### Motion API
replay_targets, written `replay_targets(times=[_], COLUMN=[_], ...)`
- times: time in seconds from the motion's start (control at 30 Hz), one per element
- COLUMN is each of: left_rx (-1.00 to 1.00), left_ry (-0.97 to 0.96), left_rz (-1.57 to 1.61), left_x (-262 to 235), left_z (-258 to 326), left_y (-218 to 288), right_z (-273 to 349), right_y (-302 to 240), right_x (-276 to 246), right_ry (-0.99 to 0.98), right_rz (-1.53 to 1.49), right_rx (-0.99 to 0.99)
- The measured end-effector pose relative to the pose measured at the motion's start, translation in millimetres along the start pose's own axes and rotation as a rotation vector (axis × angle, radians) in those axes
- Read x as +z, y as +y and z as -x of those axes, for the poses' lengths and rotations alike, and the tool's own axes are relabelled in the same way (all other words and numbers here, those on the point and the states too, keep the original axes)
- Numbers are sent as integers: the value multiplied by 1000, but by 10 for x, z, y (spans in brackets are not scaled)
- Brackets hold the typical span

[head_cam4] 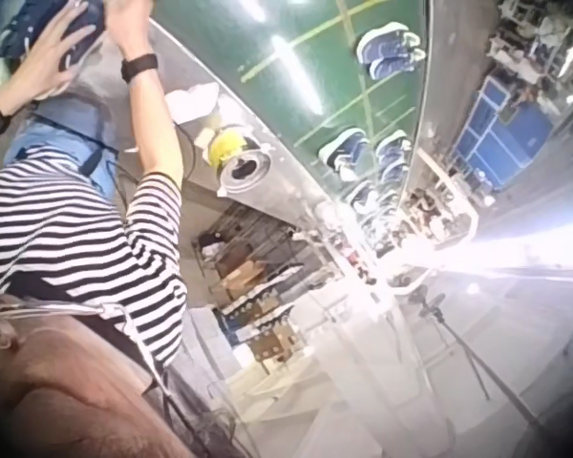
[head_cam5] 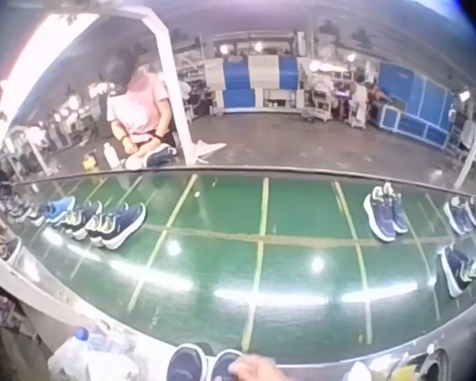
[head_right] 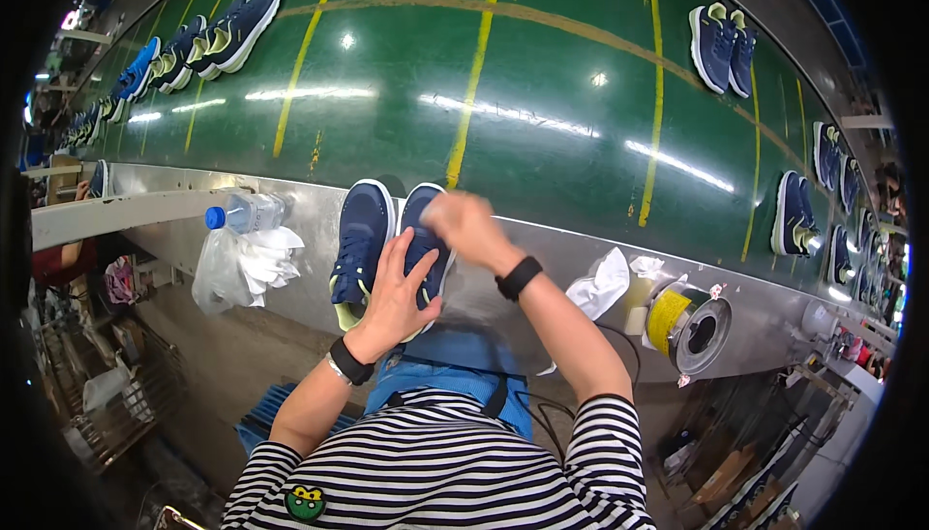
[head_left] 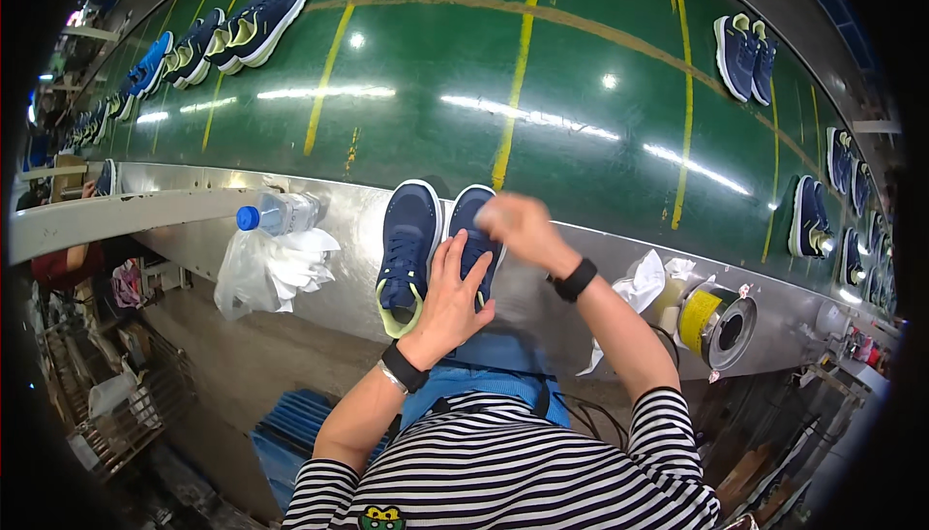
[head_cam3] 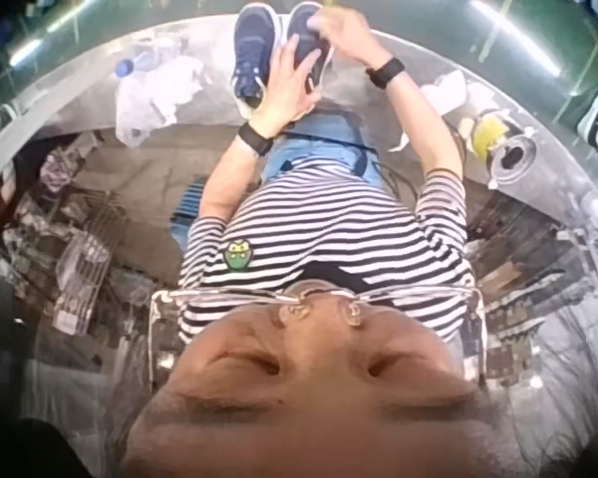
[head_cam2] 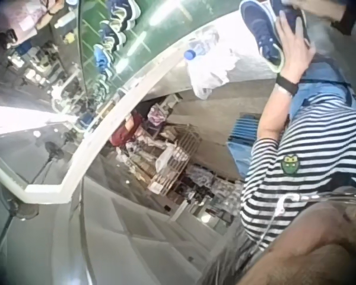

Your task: The person wipes the uppers and soles of blue sneakers with a white cloth on a factory assembly line. They handle the shoes one at a time, rotating them to clean different sides, and place them back on the conveyor belt after cleaning.

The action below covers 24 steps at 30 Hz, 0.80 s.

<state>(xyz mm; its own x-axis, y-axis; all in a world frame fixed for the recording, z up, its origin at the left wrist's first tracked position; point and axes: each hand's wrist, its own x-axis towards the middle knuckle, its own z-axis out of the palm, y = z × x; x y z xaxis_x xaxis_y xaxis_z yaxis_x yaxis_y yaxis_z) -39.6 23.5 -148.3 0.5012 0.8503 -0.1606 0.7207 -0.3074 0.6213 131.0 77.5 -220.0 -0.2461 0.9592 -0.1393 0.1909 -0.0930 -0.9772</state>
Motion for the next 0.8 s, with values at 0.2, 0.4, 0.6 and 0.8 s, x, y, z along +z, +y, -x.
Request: replay_targets(times=[0.2, 0.4, 0.6, 0.8], left_rx=[-11, -20, -22, -18], left_ry=[17, 20, 6, -2], left_rz=[-7, -20, -18, -31], left_x=[24, -11, 20, -2], left_z=[15, -1, 11, 34], left_y=[-15, 10, 8, 20], right_z=[-109, -322, 152, 1103], right_y=[-321, 17, -188, 304], right_x=[-224, -450, -384, -472], right_ry=[129, 758, 419, 393], right_rz=[-587, -303, -393, 235], right_rx=[285, 106, 291, 283])
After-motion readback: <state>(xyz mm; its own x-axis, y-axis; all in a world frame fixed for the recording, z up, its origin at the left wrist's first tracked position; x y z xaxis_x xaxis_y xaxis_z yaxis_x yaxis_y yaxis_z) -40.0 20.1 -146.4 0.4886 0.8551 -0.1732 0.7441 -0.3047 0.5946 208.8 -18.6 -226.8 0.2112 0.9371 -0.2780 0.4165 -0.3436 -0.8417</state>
